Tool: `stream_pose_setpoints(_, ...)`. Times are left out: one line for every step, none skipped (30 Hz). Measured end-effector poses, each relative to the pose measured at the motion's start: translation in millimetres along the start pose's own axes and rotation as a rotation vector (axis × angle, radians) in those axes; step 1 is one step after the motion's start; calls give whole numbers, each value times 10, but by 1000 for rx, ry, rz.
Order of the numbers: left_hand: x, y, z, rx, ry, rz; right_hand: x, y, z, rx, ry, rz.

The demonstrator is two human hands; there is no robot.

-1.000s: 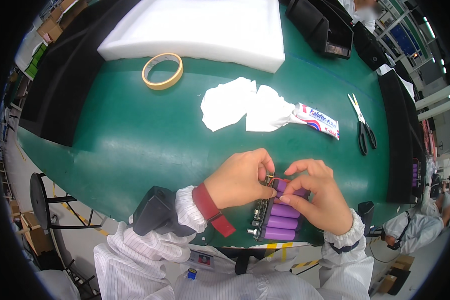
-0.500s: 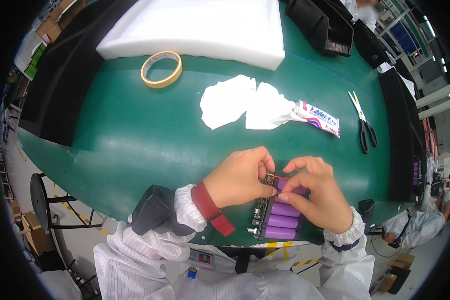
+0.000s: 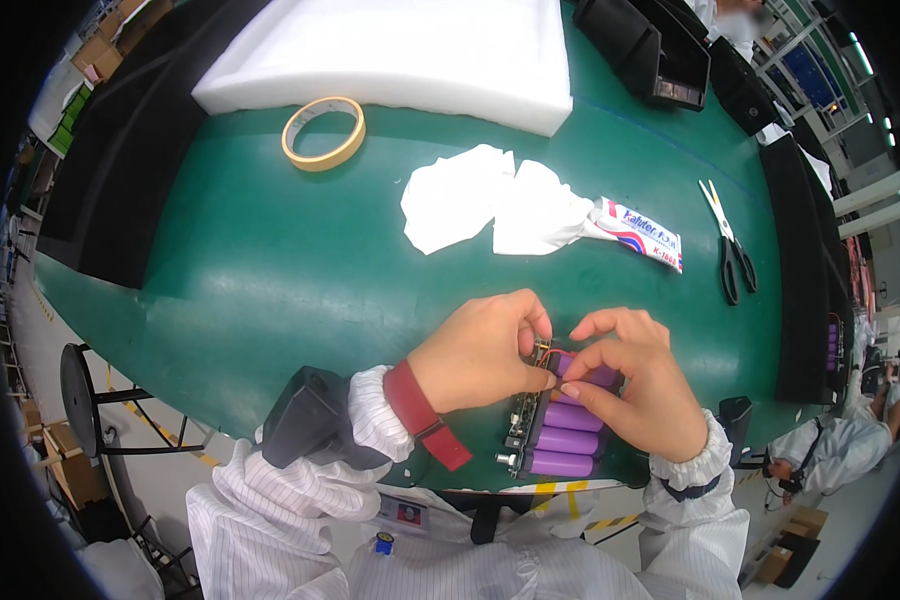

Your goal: The person picks up a battery pack and circuit board, wraps them together with tape, and applies glue to the board from a tube. They then set the assembly aside and begin repeating the process with another circuit board.

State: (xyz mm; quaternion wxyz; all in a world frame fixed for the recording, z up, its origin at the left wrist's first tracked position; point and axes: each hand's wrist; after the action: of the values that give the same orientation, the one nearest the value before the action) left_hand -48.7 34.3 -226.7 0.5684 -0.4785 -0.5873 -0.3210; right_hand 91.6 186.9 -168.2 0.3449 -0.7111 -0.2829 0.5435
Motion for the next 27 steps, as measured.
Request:
stream_pose_setpoints(-9,5,3,3,9,6,2,-1,-1,0,1,-1)
stream_pose_setpoints(-14,8,5,7,18,12,2,-1,-2,-1,2,-1)
stream_pose_setpoints(-10,8,6,6,17,11,1,-1,-3,5,4,1)
stream_pose_setpoints(1,3,5,2,6,1,0,-1,-3,10,5,4)
stream_pose_setpoints(7,1,3,-1,-6,-9,4,2,-2,9,5,5)
stream_pose_setpoints(6,3,2,-1,-7,-9,11,9,0,15,3,4)
stream_pose_setpoints(3,6,3,-2,-11,-15,15,12,0,22,3,2)
stream_pose_setpoints(0,8,4,-2,-16,-20,16,14,0,22,4,2)
stream_pose_setpoints(0,8,4,-3,-16,-21,15,18,2,22,6,1)
stream_pose_setpoints(4,6,4,-4,-13,-18,13,20,3,23,7,-1)
stream_pose_setpoints(7,4,3,-5,-11,-15,11,22,6,24,8,0)
stream_pose_setpoints(7,3,3,-6,-11,-16,8,25,8,27,5,-5)
stream_pose_setpoints(7,2,4,-6,-15,-21,6,30,11,30,1,-9)
stream_pose_setpoints(6,1,6,-7,-18,-27,5,36,12,30,3,-9)
stream_pose_setpoints(6,0,8,-8,-18,-27,5,44,14,37,2,-10)
stream_pose_setpoints(8,-2,9,-10,-20,-22,2,50,16,45,0,-11)
stream_pose_setpoints(10,-3,9,-12,-21,-18,1,56,17,45,1,-11)
stream_pose_setpoints(11,-3,10,-14,-21,-18,-1,63,16,54,2,-18)
stream_pose_setpoints(11,-2,9,-13,-22,-23,-4,70,13,63,3,-24)
stream_pose_setpoints(13,-1,9,-13,-23,-29,-13,79,8,63,3,-23)
stream_pose_setpoints(20,-2,8,-14,-23,-27,-25,88,2,77,9,-33)
stream_pose_setpoints(29,-1,9,-16,-25,-27,-33,93,-6,90,15,-43)
stream_pose_setpoints(36,1,10,-18,-27,-26,-39,92,-15,91,17,-42)
stream_pose_setpoints(38,5,14,-20,-26,-25,-45,87,-25,102,19,-47)
stream_pose_setpoints(15,1,13,-20,-24,-35,-51,95,-21,108,21,-53)
stream_pose_setpoints(-3,-3,13,-20,-22,-45,-44,94,-23,106,22,-55)
stream_pose_setpoints(-16,-6,14,-20,-21,-48,-28,86,-29,89,18,-47)
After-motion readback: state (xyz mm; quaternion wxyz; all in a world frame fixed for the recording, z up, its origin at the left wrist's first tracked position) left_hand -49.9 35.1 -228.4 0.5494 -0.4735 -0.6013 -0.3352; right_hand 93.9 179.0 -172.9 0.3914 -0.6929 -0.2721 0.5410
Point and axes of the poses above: each hand's wrist, its own z-axis towards the middle knuckle, its own y-axis out of the palm, x = y × z, and after that the axes turned 7 degrees about y, right-handed
